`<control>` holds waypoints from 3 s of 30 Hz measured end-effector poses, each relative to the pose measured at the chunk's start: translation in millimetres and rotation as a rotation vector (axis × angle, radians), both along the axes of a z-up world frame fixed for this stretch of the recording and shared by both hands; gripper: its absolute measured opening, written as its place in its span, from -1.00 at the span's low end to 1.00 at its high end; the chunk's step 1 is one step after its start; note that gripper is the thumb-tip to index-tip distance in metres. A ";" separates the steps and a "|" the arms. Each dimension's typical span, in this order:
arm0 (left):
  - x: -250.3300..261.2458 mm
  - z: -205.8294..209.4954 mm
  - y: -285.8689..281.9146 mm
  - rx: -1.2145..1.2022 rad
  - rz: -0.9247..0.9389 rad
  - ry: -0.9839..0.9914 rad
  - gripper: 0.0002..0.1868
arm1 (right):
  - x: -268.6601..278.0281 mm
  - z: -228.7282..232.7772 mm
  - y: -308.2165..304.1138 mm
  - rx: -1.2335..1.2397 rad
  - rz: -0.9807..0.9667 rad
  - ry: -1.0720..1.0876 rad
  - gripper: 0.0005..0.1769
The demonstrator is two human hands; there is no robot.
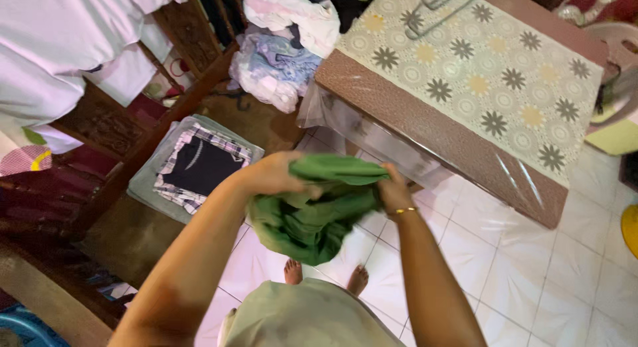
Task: The person moves a dark shirt onto a pile, then picks up a green t-shirt, spreads it across a table, and folds it.
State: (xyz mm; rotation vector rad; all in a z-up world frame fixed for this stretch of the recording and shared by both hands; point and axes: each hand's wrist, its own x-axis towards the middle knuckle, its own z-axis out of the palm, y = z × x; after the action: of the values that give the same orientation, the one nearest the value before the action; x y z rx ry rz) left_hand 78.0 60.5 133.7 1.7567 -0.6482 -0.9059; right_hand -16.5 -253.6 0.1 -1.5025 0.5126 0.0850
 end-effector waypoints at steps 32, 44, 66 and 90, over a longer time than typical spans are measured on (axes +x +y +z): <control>4.6 -18.1 -25.5 -0.356 0.227 0.416 -0.54 | 8.3 70.7 2.8 0.188 0.076 -0.048 -0.40; 20.5 -55.8 -12.7 0.266 0.224 -0.673 -0.68 | 4.0 118.6 -24.2 -0.615 0.722 0.458 -0.37; -34.2 -18.4 -121.7 -0.479 0.699 0.724 -0.52 | 32.4 51.7 11.7 -0.466 0.133 -0.759 -0.56; -55.1 -57.8 -73.0 -0.756 1.060 0.888 -0.55 | 65.8 25.4 -32.7 -1.073 0.768 -0.059 -0.59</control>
State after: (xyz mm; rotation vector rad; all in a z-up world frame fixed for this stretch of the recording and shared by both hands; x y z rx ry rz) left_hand 22.9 -12.5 75.9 0.6635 0.4815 -0.4630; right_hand 49.4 -286.3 25.4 -2.6835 -0.1644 0.4087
